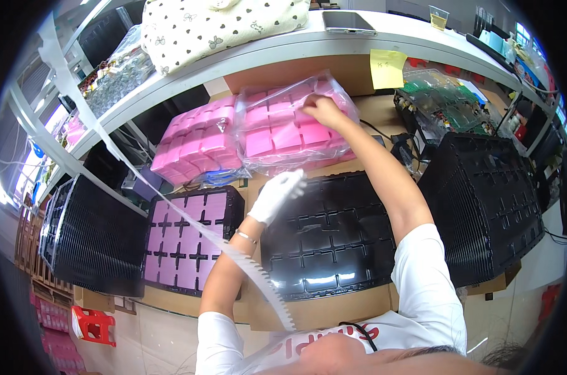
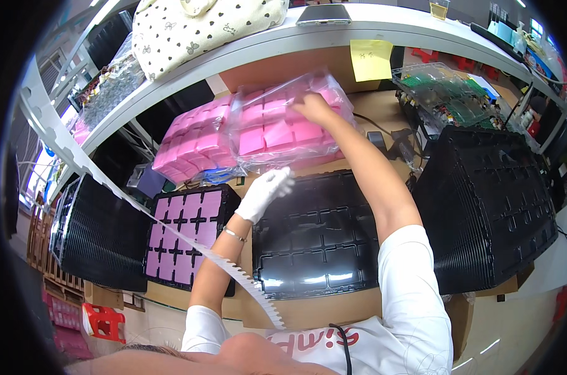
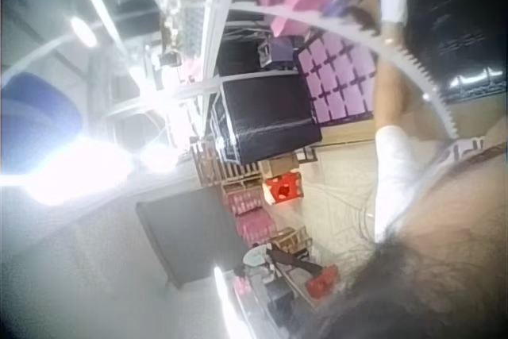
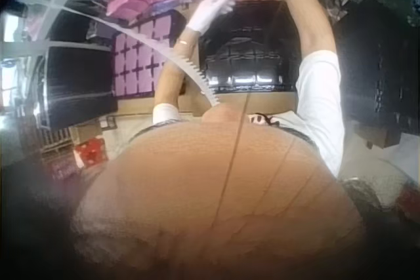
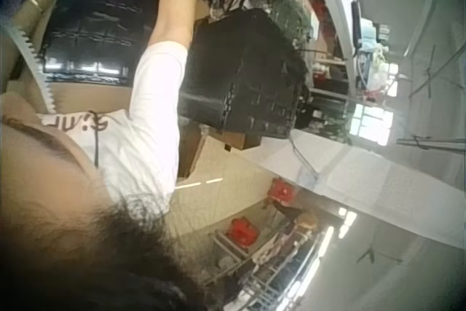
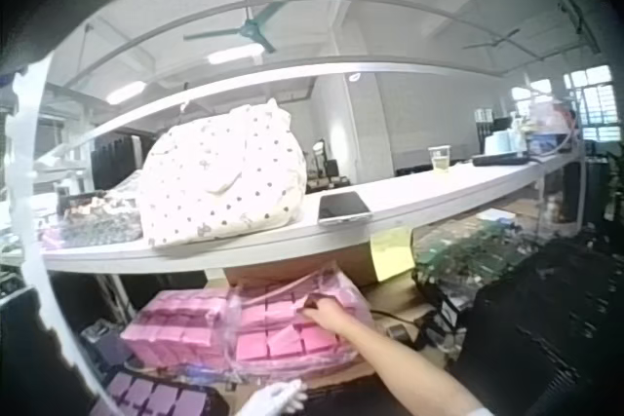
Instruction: The person places pink foam inserts into black plastic trays on a table. They repeatedly pick up a foam insert, place it into a tray, and then wipe the tray's surface with a white cloth. The person continues this process for multiple trays.
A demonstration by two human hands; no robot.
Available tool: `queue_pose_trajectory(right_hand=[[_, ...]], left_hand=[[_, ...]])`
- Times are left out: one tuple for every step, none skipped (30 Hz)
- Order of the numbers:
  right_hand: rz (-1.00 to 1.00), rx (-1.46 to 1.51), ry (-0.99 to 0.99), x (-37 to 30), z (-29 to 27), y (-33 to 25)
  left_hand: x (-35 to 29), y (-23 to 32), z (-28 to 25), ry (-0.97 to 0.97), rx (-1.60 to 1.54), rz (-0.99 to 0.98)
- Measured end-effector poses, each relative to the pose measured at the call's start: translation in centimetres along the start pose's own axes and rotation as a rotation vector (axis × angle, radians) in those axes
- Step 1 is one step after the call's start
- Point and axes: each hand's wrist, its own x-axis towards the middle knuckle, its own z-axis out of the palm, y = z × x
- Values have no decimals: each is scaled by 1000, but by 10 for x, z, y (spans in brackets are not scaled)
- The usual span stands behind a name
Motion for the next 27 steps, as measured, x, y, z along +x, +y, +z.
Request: queue_pose_trajectory(right_hand=[[-43,119,127,3,3,-7],[-87,241,257,4,3,-25],[-35,231,267,4,-3,-41],[-56,280,302,0,-6,-58],[-73,326,342,-7,-10,-72],[-92,373,381,-14,-14,-86],[-61,545,345,-23,-12,-105],[-173,448,459,-35,-20,-112],[-284,350,567,-49,-28,-117],[-396,249,673,-64,-32,-119],[-225,170,852,-82,-27,-121],[-49,89,1022,-95,-20,-118],[217,247,1076,-103,-13,-86],[357,745,786,-116,-15,-71],[469,1035,617,-137,-19,-70],[569,1334,408,-151,-18,-77],[618,1378,351,-163,-19,-66],[666,1423,291,-175,-16,-48],[712,1471,227,-186,-15,-30],[782,1419,203,-198,-22,-22],[726,1348,180,-211,-28,-16],[664,1273,161,-224,-41,-21],[652,1151,190,-240,-49,-22],[638,1028,217,-260,-56,-24],[616,905,249,-280,-65,-29],[618,847,260,-301,-74,-34],[623,799,249,-319,-75,-39]], left_hand=[[8,2,6,11,-172,0],[13,6,9,23,-341,1],[20,5,5,-25,-403,46],[25,2,3,-45,-575,82],[28,0,5,-70,-746,118],[32,-3,4,-95,-916,154],[33,-9,-3,-94,-925,197],[34,-9,3,-64,-984,190],[34,-9,10,-32,-1041,182],[33,-10,18,1,-1098,174],[29,-10,21,87,-1106,176],[25,-12,15,136,-1129,165],[27,-12,16,151,-1157,144],[25,-15,11,192,-1183,124],[21,-10,15,303,-1214,100],[19,-29,-6,252,-1241,158],[10,-32,-9,277,-1186,172],[0,-35,-13,302,-1131,186],[-14,-32,-18,294,-1123,112],[-22,-39,-23,429,-1004,70],[-34,-48,-31,430,-928,10],[-48,-54,-38,422,-853,-46],[-65,-53,-44,377,-673,-158],[-78,-55,-43,408,-421,-179],[-93,-63,-37,417,-156,-99],[-107,-60,-24,409,-11,-93],[-125,-59,-16,423,135,-92]])
